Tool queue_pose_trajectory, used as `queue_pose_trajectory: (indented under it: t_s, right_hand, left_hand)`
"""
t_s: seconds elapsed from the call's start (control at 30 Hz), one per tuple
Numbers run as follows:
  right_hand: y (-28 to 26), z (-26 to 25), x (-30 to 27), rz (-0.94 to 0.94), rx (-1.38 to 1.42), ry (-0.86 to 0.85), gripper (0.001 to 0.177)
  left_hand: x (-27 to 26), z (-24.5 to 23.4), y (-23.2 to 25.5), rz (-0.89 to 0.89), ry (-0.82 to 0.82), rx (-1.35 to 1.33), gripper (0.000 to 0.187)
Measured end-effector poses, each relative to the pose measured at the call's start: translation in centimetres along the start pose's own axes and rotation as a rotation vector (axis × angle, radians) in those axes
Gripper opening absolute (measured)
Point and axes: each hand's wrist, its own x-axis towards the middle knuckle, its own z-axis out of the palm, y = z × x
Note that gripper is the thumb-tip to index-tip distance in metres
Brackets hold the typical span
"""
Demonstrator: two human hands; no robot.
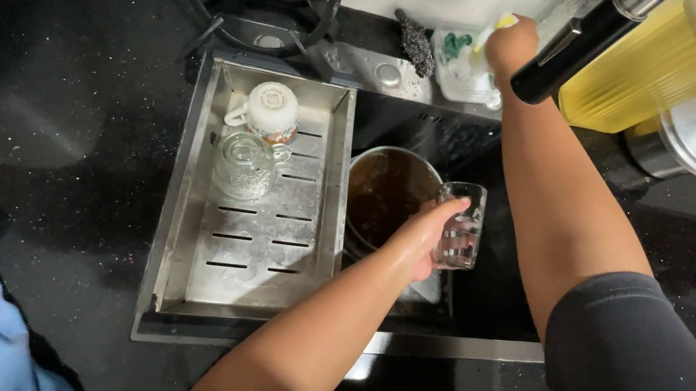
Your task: Wash and scrub various dishes, cups, and a glass in the kitchen sink.
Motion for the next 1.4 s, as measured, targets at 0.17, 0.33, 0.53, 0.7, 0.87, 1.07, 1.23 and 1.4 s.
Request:
queue_pose_trajectory:
  t_s: [0.17, 0.33, 0.53, 0.7, 0.87, 1.07, 1.23, 1.4]
  right_hand:
    - [0.0, 0.2, 0.3, -0.007, -0.013, 0.048, 0.047]
    - [-2.1, -1.4, -2.1, 0.079, 0.030, 0.022, 0.055]
    - [2.4, -4.2, -1.9, -0.045, 0.298, -0.238, 0.042]
    - [3.1, -9.7, -12.9, -0.096, 0.826, -0.461, 0.038]
    - [9.7, -11.0, -19.6, -0.068, 0.895, -0.434, 0.040]
    - [12.8, -11.3, -23.8, -0.223, 0.661, -0.333, 0.037]
    - [10.4, -12.4, -26.4, -0.321, 0.386, -0.372, 0.030]
    - [9.1, -11.2, -29.9, -0.836, 0.033, -0.273, 0.033]
  left_hand:
    - [0.0, 0.0, 0.0, 0.003, 0.010, 0.005, 0.041]
    - [0.2, 0.0, 0.0, -0.007, 0.035, 0.008, 0.044]
    - [1.2, -0.3, 0.1, 0.088, -0.008, 0.002, 0.056]
    - [2.7, -1.2, -0.6, 0.214, -0.041, -0.015, 0.060]
    - [0.7, -0.9, 0.9, 0.274, -0.065, 0.117, 0.067]
    - [1.3, -2.9, 0.6, 0.396, 0.043, 0.258, 0.070]
    - [1.4, -3.5, 1.2, 0.522, -0.003, 0.147, 0.066]
    - [3.2, -5.1, 1.2, 0.573, 0.237, -0.176, 0.054]
